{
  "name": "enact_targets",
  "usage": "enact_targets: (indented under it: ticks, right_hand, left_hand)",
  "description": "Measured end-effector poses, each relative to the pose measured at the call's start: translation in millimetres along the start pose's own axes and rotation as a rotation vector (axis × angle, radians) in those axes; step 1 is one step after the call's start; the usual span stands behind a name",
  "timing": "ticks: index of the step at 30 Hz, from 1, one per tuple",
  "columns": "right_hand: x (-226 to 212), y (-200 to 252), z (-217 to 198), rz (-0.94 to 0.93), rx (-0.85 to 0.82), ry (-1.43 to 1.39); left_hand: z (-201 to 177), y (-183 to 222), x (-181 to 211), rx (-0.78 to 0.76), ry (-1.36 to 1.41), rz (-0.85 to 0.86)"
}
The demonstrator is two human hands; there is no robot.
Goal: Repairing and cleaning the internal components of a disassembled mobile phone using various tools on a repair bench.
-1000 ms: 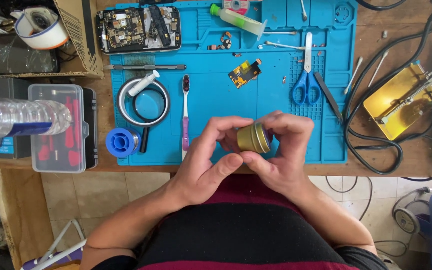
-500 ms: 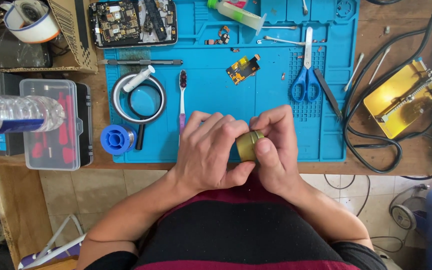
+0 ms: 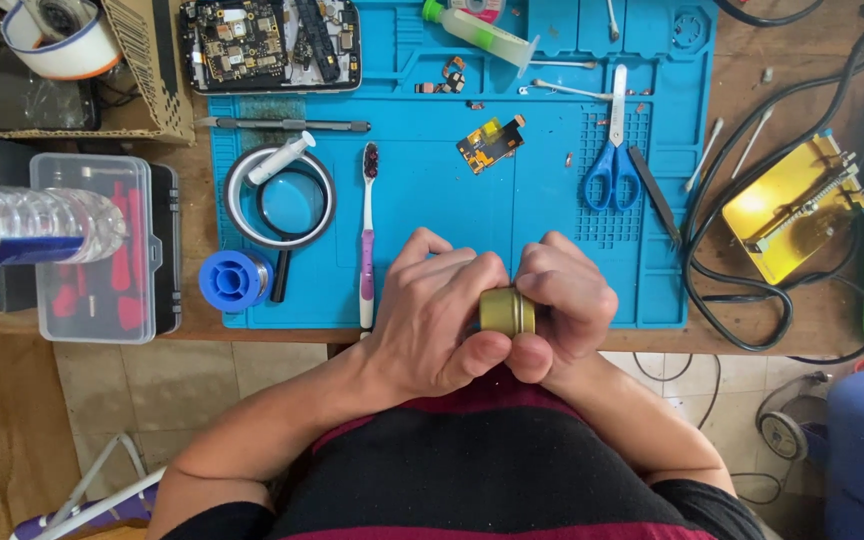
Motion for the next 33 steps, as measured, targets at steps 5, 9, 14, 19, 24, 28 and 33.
enact_targets:
  ticks: [5,9,14,19,24,28,33]
  right_hand:
    - [-12.6,-4.1,-6.7,-0.134,-0.026,0.128]
    - [-11.0,-6.8,-1.4,-0.119,-0.085,0.127]
    - [-10.9,-7.2,7.0,0.083,-0.102,0.015]
    - [6.0,-13.8,29.2,0.370,-0.193,-0.205]
    - [12.7,-32.4,42.9,0.487,-0.360,-0.211]
    - [25.1,-64.2,34.7,0.376,-0.591,0.223]
    - [45.3,-94.5,65.8,0.175,-0.894,0.611]
  left_hand:
    - [3.8,4.5,5.4,-0.114,0.117,-0.073]
    - [8.0,6.0,-5.7,-0.154,0.153,-0.091]
    - [-0.6,9.5,-7.0,-0.055,-0.012,-0.031]
    - [-12.3,13.0,-17.6,0.021,-0.058,-0.013]
    - [-50.4,29.6,-28.2,0.163,-0.209,0.004]
    - [-70.0,58.1,-41.8,0.261,-0.360,0.076]
    - [-74.4,53.2,-33.5,0.108,-0.613,0.032]
Point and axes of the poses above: each hand's wrist, its own y-axis away from the middle knuckle, its own z-axis out of the palm, x = y × z, the point moved 9 cm from there along -y, towards the middle knuckle, and after that the axes turned 13 degrees about -z, right-handed, at the moved point
